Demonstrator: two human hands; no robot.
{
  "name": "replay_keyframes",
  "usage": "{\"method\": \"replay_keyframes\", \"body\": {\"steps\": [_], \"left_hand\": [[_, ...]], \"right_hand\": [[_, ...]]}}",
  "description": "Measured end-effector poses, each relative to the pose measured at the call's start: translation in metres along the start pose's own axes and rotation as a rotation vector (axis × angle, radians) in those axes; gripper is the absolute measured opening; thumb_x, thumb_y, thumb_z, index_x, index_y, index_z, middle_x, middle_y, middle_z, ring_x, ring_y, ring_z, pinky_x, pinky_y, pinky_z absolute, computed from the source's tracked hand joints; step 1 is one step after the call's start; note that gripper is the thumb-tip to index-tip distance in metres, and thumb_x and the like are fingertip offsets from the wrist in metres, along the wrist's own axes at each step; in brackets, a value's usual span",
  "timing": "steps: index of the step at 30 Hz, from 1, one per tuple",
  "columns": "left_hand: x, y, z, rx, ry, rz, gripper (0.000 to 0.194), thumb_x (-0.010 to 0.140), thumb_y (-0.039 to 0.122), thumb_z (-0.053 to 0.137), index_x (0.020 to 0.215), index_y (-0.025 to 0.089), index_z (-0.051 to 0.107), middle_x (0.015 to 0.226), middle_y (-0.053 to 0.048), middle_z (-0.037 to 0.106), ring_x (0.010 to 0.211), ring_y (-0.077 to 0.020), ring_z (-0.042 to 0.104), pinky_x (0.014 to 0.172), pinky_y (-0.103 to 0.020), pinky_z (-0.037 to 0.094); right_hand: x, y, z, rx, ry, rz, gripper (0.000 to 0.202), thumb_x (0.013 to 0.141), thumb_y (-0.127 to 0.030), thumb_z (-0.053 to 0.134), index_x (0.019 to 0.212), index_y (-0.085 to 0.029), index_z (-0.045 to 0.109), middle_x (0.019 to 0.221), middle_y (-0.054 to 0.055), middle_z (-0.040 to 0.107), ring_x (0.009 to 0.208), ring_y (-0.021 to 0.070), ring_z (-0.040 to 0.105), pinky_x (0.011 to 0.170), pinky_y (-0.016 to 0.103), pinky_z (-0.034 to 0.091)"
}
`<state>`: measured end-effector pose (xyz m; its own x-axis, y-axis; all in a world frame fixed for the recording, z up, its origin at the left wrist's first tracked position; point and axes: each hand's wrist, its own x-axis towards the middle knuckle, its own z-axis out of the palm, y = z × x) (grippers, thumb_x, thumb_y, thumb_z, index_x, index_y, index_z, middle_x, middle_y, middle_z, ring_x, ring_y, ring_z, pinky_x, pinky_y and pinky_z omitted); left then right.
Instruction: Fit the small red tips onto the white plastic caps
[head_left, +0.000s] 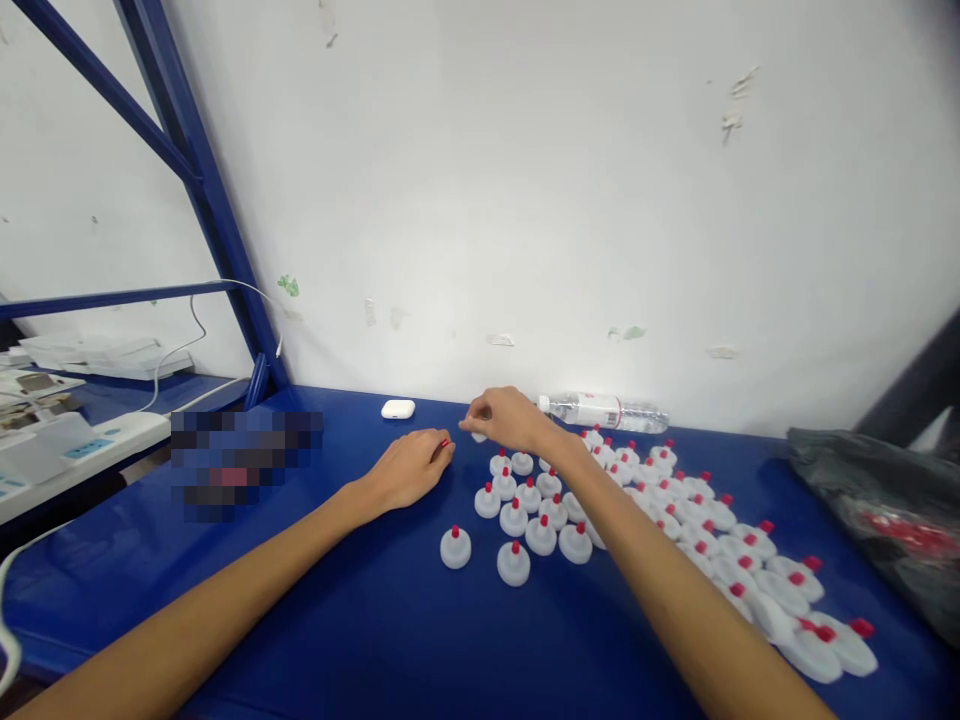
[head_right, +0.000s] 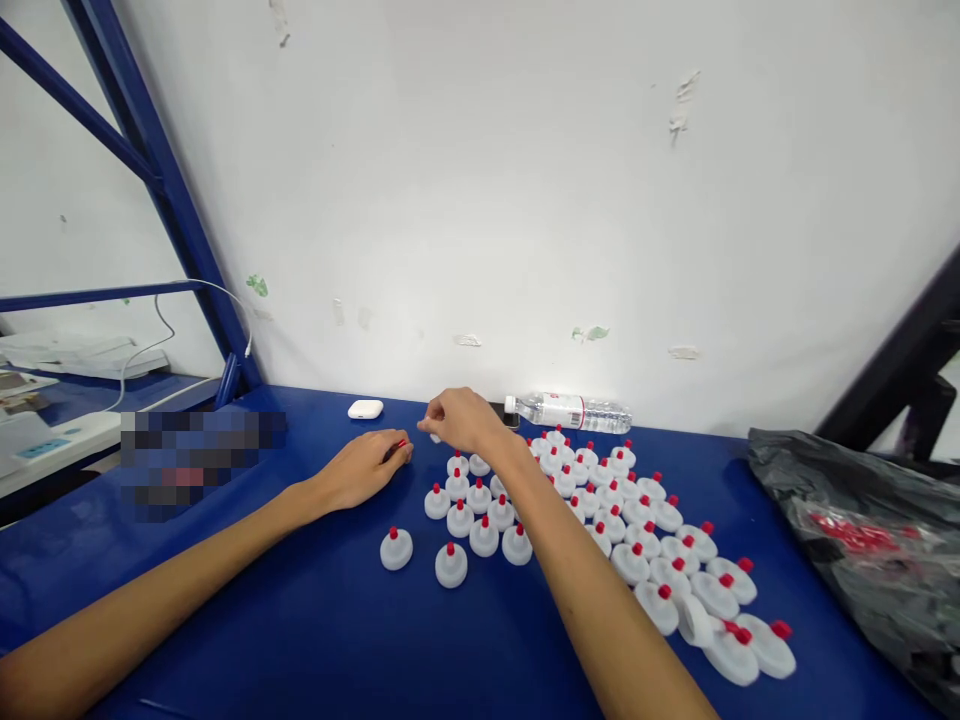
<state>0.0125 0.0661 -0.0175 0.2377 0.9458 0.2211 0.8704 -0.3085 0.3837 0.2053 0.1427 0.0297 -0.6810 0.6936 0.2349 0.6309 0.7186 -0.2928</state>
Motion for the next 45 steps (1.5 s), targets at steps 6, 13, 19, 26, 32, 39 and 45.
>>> {"method": "replay_keyframes", "body": {"steps": [6, 13, 19, 26, 32, 39, 45], "left_hand": [[0.001, -0.004, 0.001, 0.018, -0.002, 0.011, 0.025, 0.098, 0.034, 0.04, 0.082, 0.023, 0.057, 0.08, -0.003, 0.064, 0.073, -0.0202, 0.059, 0.065, -0.032, 0.036], [0.0, -0.004, 0.002, 0.006, 0.017, 0.035, 0.03, 0.1, 0.039, 0.039, 0.084, 0.022, 0.058, 0.081, -0.003, 0.066, 0.073, -0.02, 0.06, 0.066, -0.032, 0.039], [0.001, -0.008, 0.005, -0.015, 0.021, 0.061, 0.033, 0.101, 0.04, 0.04, 0.099, 0.022, 0.067, 0.094, -0.005, 0.069, 0.083, -0.0212, 0.063, 0.072, -0.032, 0.042], [0.001, -0.01, 0.006, -0.049, 0.033, 0.076, 0.023, 0.095, 0.04, 0.054, 0.101, 0.025, 0.07, 0.086, -0.002, 0.067, 0.078, -0.0197, 0.061, 0.067, -0.03, 0.04], [-0.001, 0.0, 0.0, -0.112, 0.133, 0.064, 0.025, 0.096, 0.037, 0.05, 0.097, 0.022, 0.07, 0.082, -0.002, 0.065, 0.074, -0.0192, 0.058, 0.067, -0.031, 0.039], [-0.005, 0.018, -0.014, -0.325, 0.273, 0.04, 0.043, 0.096, 0.056, 0.051, 0.105, 0.018, 0.068, 0.087, -0.002, 0.069, 0.071, -0.0165, 0.058, 0.065, -0.028, 0.041], [-0.001, 0.019, -0.011, -0.525, 0.295, 0.048, 0.039, 0.09, 0.052, 0.062, 0.099, 0.015, 0.07, 0.085, -0.002, 0.072, 0.078, -0.0175, 0.063, 0.07, -0.026, 0.047]], "right_hand": [[-0.003, 0.003, 0.003, 0.002, -0.123, 0.028, 0.024, 0.098, -0.038, 0.063, 0.107, -0.016, 0.068, 0.104, 0.005, 0.071, 0.092, 0.018, 0.068, 0.086, 0.04, 0.056], [-0.013, 0.002, -0.039, -0.031, -0.222, 0.168, 0.03, 0.091, -0.046, 0.069, 0.096, -0.017, 0.072, 0.094, 0.004, 0.073, 0.086, 0.0175, 0.067, 0.081, 0.037, 0.055], [-0.017, 0.001, -0.039, -0.052, -0.421, 0.196, 0.021, 0.088, -0.036, 0.075, 0.089, -0.016, 0.071, 0.083, 0.001, 0.071, 0.072, 0.0132, 0.066, 0.069, 0.03, 0.056], [-0.017, -0.011, -0.042, -0.081, -0.311, 0.152, 0.022, 0.094, -0.037, 0.068, 0.087, -0.017, 0.069, 0.086, 0.001, 0.071, 0.074, 0.013, 0.066, 0.073, 0.031, 0.056], [-0.015, -0.021, -0.041, -0.049, -0.116, 0.072, 0.023, 0.092, -0.038, 0.068, 0.083, -0.017, 0.069, 0.081, 0.003, 0.071, 0.072, 0.0147, 0.063, 0.069, 0.03, 0.049], [-0.01, -0.035, -0.025, 0.059, 0.033, -0.014, 0.025, 0.101, -0.037, 0.048, 0.091, -0.02, 0.064, 0.084, 0.003, 0.071, 0.073, 0.0158, 0.06, 0.064, 0.026, 0.038], [-0.007, -0.038, -0.018, 0.17, 0.018, -0.041, 0.038, 0.102, -0.035, 0.04, 0.073, -0.02, 0.059, 0.069, 0.001, 0.064, 0.063, 0.0138, 0.053, 0.06, 0.027, 0.033]]}}
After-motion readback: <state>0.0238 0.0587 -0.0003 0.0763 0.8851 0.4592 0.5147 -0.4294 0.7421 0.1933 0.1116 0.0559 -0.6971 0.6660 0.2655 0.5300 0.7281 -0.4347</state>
